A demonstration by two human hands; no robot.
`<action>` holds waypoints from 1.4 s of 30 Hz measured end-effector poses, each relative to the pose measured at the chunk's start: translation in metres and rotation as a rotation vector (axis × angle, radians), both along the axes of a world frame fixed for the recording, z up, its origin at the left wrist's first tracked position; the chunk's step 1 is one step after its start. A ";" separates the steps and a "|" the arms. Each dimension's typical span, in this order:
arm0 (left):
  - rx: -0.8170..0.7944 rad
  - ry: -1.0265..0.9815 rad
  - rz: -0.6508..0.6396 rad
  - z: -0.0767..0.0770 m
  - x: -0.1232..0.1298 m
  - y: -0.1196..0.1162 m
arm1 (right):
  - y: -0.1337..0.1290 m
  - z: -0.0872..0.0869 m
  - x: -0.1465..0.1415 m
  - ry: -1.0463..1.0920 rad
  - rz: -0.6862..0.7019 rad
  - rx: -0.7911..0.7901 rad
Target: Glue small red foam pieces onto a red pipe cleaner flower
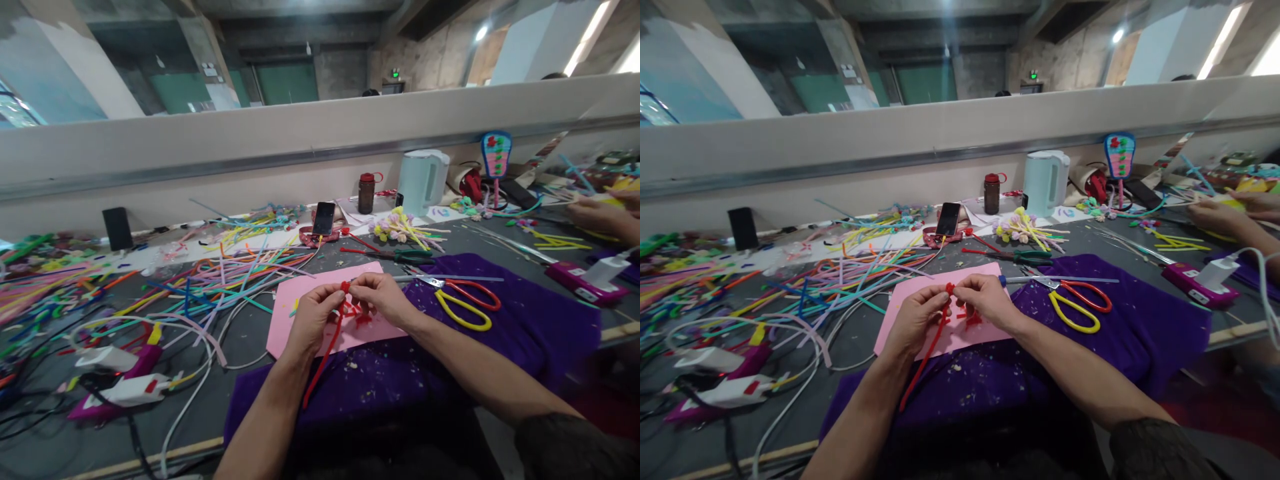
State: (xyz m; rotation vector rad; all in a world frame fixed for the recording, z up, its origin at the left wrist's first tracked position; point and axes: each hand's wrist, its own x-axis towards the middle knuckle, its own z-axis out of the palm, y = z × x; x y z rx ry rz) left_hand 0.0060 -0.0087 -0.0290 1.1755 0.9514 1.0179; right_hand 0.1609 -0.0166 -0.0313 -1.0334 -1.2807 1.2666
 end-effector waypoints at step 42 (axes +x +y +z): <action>-0.030 -0.133 0.149 0.002 0.001 0.002 | -0.004 -0.010 -0.017 -0.075 0.061 0.015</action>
